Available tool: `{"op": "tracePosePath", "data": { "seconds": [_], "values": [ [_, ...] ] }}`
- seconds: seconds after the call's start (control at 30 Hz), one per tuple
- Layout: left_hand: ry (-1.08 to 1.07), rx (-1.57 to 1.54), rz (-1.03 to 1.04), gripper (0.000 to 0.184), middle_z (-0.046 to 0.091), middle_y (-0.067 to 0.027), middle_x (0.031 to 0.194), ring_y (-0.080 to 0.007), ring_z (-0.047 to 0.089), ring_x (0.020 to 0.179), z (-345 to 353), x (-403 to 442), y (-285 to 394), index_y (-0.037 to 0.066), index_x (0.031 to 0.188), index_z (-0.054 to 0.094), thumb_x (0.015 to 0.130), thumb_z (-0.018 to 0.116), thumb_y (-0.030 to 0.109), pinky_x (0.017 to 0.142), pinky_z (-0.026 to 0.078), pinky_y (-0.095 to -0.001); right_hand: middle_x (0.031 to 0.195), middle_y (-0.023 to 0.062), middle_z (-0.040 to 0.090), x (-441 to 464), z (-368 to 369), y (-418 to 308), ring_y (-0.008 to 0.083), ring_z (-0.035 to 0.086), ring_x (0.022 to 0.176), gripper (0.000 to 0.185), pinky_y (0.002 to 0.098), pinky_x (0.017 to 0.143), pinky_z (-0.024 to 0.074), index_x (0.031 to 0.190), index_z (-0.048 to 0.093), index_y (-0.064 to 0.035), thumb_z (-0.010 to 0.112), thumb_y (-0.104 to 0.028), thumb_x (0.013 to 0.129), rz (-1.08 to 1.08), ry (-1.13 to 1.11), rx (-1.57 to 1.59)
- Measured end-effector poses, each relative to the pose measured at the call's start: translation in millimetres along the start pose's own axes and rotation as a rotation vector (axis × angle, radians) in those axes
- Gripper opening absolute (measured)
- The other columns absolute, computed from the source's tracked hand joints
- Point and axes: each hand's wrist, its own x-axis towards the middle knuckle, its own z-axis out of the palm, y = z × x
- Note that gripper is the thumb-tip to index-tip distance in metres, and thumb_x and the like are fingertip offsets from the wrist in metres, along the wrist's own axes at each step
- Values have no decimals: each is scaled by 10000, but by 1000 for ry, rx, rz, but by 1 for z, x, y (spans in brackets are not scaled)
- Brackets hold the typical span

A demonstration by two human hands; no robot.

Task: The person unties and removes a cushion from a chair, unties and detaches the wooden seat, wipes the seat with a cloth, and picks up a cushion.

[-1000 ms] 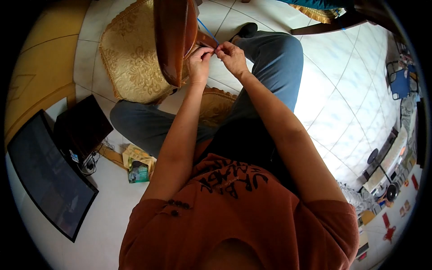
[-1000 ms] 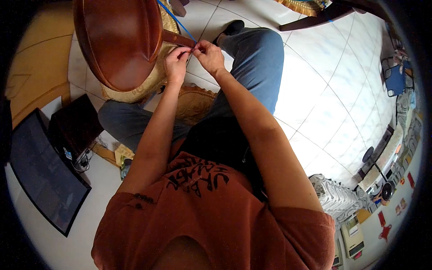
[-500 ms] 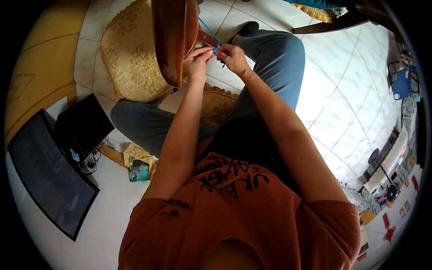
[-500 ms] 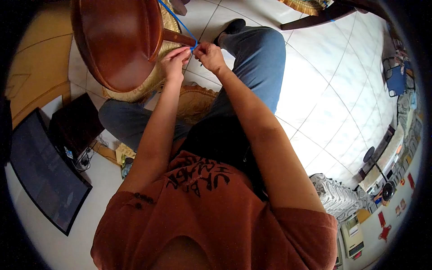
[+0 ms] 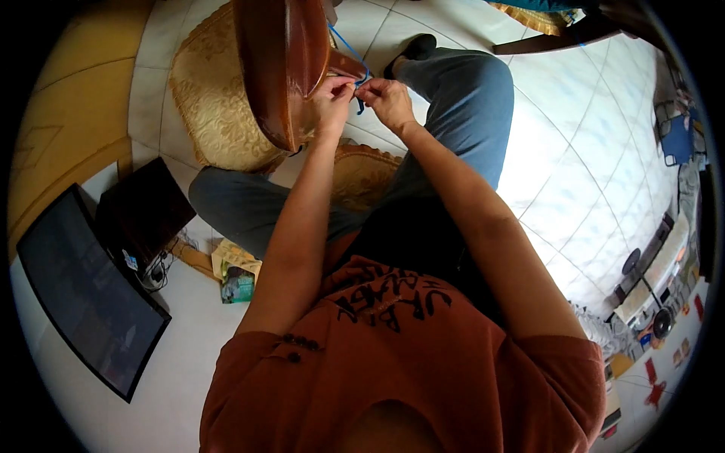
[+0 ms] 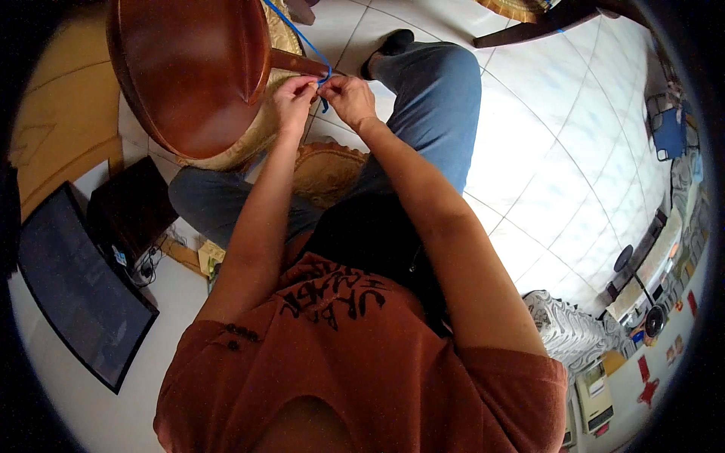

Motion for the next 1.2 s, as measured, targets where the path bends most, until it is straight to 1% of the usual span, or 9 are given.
{"op": "tracePosePath", "data": {
  "seconds": [0.07,0.13,0.2,0.3,0.63,0.9,1.1,1.17,1.2],
  "values": [
    [-17,-3,-14,92,647,-12,800,-67,568,643,-1,-1,1,37,899,661,815,638,66,525,419,-215,788,120,665,-7,-10,-22,291,636,689,115,368,627,497,825,697,-98,659,-194,774,-198,220,-372],
    [-21,-43,-102,103,640,-6,779,-66,560,617,1,-4,8,33,918,646,824,624,68,520,421,-210,834,117,664,-3,-13,-18,313,630,724,117,389,632,504,828,702,-118,663,-210,768,-255,232,-404],
    [-11,-48,-96,110,638,-11,787,-69,555,603,2,-4,8,29,925,638,821,622,61,517,420,-209,838,111,661,-2,-11,-15,307,629,716,113,389,629,504,849,701,-132,658,-201,771,-416,182,-424],
    [2,-69,-66,129,634,-23,807,-77,547,582,2,-5,6,21,941,623,815,617,48,509,417,-209,828,113,659,0,-9,-10,311,626,710,121,386,616,505,879,700,-140,639,-190,787,-500,161,-408],
    [10,-135,-65,151,605,-32,783,-78,514,537,2,-3,3,24,939,562,800,619,13,469,388,-206,817,104,663,3,-7,-6,277,636,661,135,376,564,508,899,701,-169,600,-185,810,-526,153,-543],
    [-23,-130,-45,165,608,-39,792,-83,525,550,1,-4,7,27,954,553,806,617,-5,480,394,-207,770,96,656,8,-6,-4,256,635,638,128,364,526,494,890,674,-159,571,-166,815,-631,136,-663],
    [-45,-73,-8,236,622,-56,853,-111,572,723,-4,-10,8,19,1040,551,810,598,-11,602,451,-230,754,67,658,7,-8,-8,222,641,630,144,345,500,482,911,659,-163,547,-155,822,-647,107,-812],
    [-47,-47,19,250,627,-67,885,-125,577,815,-7,-11,2,-1,1059,553,812,580,-21,682,474,-245,751,63,659,9,-10,-8,217,642,630,151,343,502,484,916,656,-163,545,-151,814,-658,92,-810],
    [-46,-45,19,250,627,-67,885,-125,577,815,-8,-10,-2,-1,1059,553,812,580,-21,682,474,-245,748,58,659,9,-10,-8,213,644,631,158,341,504,486,921,652,-163,544,-146,807,-669,76,-810]
  ]
}}
